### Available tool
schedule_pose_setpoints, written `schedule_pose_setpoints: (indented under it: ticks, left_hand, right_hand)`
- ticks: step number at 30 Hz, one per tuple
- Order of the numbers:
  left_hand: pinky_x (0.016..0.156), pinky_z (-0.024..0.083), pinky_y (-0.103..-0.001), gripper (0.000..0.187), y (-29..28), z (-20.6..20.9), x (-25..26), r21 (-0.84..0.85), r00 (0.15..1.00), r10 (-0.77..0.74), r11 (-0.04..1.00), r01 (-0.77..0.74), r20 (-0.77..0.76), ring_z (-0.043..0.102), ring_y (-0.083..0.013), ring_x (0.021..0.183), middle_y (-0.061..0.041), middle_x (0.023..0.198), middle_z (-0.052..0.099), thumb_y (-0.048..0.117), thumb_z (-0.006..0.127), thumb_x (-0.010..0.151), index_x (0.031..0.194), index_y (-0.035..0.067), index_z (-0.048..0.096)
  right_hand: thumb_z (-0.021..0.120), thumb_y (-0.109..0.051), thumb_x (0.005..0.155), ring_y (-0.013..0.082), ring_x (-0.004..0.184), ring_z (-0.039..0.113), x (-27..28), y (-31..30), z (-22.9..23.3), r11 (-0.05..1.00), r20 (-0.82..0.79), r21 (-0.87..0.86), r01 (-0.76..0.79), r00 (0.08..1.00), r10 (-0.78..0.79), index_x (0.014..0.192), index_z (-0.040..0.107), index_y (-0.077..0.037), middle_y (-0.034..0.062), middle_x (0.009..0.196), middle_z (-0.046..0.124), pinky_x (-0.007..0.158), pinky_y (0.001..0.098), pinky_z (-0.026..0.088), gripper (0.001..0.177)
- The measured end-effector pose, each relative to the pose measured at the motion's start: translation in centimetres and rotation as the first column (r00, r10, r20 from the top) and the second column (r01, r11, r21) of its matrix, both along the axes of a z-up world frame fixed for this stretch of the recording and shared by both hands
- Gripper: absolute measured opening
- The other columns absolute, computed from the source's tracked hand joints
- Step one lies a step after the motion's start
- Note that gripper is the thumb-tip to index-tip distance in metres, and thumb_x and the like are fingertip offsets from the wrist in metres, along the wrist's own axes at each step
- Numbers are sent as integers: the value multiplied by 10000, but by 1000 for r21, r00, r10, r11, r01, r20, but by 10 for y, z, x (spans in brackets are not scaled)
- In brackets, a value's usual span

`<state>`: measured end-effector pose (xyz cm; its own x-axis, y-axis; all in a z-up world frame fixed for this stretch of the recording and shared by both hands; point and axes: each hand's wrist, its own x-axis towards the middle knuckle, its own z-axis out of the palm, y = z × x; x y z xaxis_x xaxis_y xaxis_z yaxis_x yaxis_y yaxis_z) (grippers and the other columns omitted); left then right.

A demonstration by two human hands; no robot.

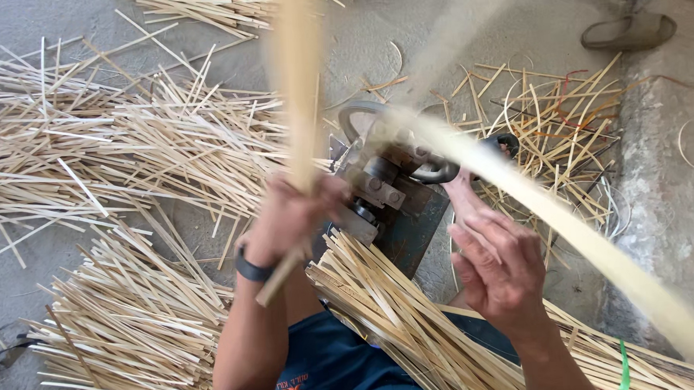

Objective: The person gathers bundles of bamboo strips and feeds them one by one into a manual splitting machine. The strips are pulled through the machine and accumulate on the floor as processed pieces.

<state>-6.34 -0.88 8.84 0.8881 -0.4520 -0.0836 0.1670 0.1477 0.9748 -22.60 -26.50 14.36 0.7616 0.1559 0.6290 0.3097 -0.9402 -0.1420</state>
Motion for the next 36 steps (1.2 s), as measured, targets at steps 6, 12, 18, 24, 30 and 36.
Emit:
schedule_pose_setpoints:
  ticks: [6, 12, 18, 24, 30, 36]
  left_hand:
    - [538, 568, -268, 147, -44, 33, -42, 377, 809, -587, 758, 533, 38, 687, -109, 590, -86, 681, 753, 13, 702, 864, 961, 44, 807]
    - [413, 337, -216, 222, 19, 32, 10, 28, 990, 140, 990, -140, 10, 468, -50, 470, -45, 720, 713, 159, 584, 1019, 1087, 30, 751]
    - [356, 327, -194, 292, 25, -12, 41, -172, 789, 519, 789, -590, -329, 460, -44, 413, -24, 597, 621, 311, 676, 994, 1093, 38, 711]
    - [360, 327, -177, 279, 7, -68, 54, -88, 788, 433, 852, -517, -439, 443, -26, 424, 0, 622, 617, 305, 766, 924, 1015, 52, 695]
    - [376, 329, -179, 417, 2, -86, 59, -6, 827, 426, 888, -460, -368, 438, -15, 458, 38, 680, 598, 318, 827, 863, 1137, 28, 708]
    - [369, 326, -193, 492, -8, -90, 65, 34, 831, 439, 889, -456, -341, 425, -18, 456, -21, 770, 634, 336, 830, 854, 1188, -3, 704]
  right_hand:
    - [744, -236, 888, 236, 878, 702, 15, -22, 1, 960, -259, 184, -210, 932, 253, 1062, 781, -103, 43, 894, 706, 783, 384, 593, 222]
    - [730, -324, 922, 139, 551, 619, -21, -95, -50, 909, -526, 126, 397, 804, -278, 967, 832, -176, -16, 755, 718, 467, 313, 497, 186]
    - [716, -426, 914, 172, 563, 589, -34, -105, -88, 876, -483, -232, 422, 732, -480, 869, 832, -184, 13, 762, 689, 483, 358, 492, 272]
    - [627, -378, 1025, 236, 596, 645, -6, -68, -105, 866, -684, -43, 498, 617, -389, 1089, 820, -236, 40, 797, 710, 508, 381, 521, 249]
    - [689, -483, 909, 301, 732, 750, 8, -53, -106, 852, -760, -32, 523, 541, -361, 962, 841, -221, 69, 910, 795, 664, 438, 579, 307]
    - [658, -471, 910, 217, 770, 777, -11, -65, -124, 764, -899, -205, 612, 190, -393, 1066, 815, -277, -36, 972, 804, 717, 409, 594, 294]
